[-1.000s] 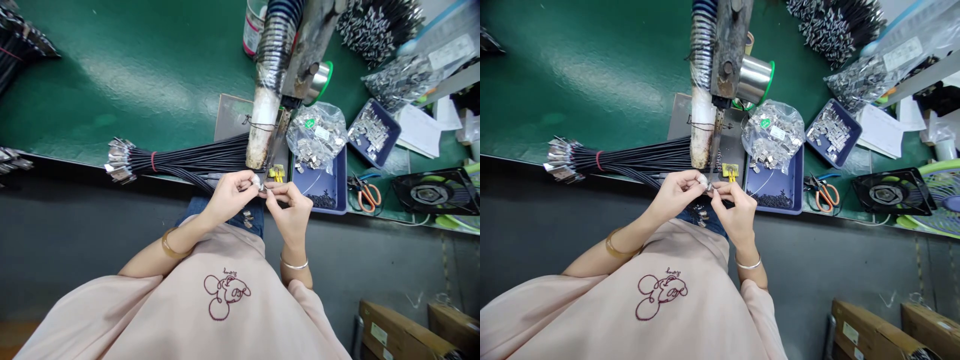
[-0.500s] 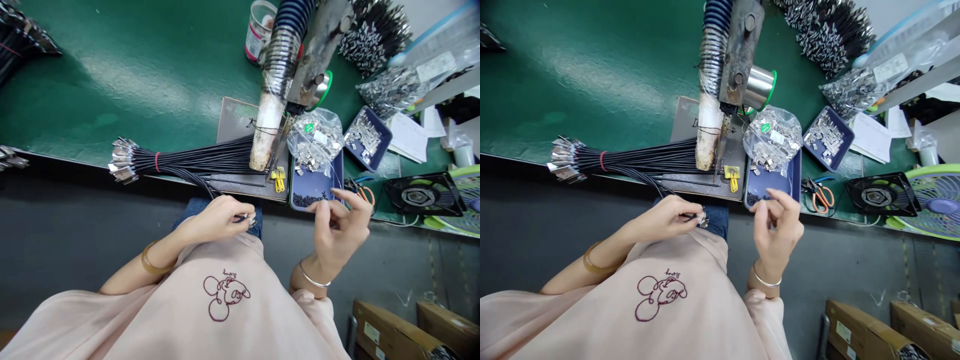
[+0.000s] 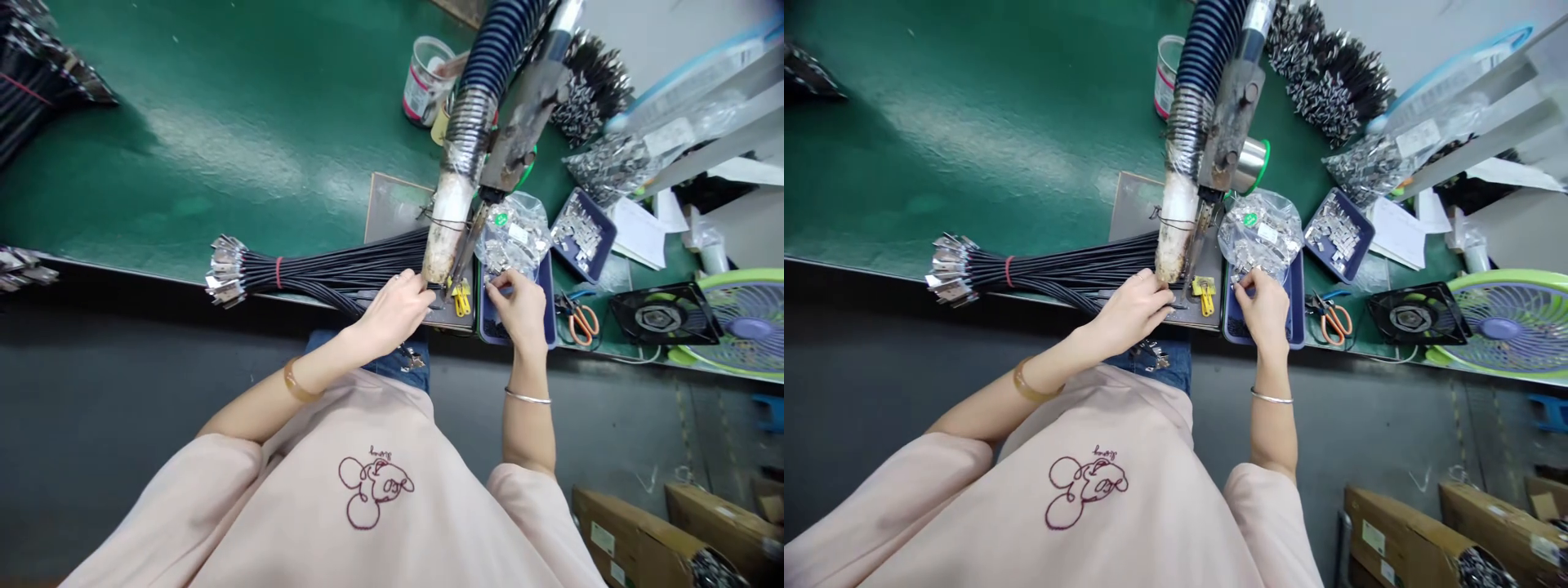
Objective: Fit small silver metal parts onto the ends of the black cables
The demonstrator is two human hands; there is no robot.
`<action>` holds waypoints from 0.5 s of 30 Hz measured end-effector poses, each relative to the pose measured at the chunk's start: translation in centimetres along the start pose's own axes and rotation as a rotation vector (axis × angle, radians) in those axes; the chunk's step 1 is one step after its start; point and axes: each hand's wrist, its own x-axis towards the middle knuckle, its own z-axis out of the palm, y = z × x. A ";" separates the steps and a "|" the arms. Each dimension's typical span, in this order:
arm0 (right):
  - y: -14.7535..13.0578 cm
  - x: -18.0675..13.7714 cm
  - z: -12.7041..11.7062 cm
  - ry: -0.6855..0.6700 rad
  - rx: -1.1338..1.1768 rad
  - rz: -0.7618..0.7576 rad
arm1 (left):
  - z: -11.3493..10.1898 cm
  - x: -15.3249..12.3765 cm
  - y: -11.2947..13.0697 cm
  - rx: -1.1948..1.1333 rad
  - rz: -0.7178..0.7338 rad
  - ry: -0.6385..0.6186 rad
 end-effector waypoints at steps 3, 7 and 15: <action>0.4 -0.2 -0.5 -0.078 0.051 -0.024 | 0.3 0.0 0.0 -0.071 0.015 -0.024; 0.7 -0.3 -0.7 -0.140 0.124 -0.057 | -0.9 -1.7 -0.2 -0.437 0.002 -0.214; -0.3 -2.7 -1.4 0.136 0.296 -0.038 | -3.4 -3.1 -0.7 -0.834 0.019 -0.407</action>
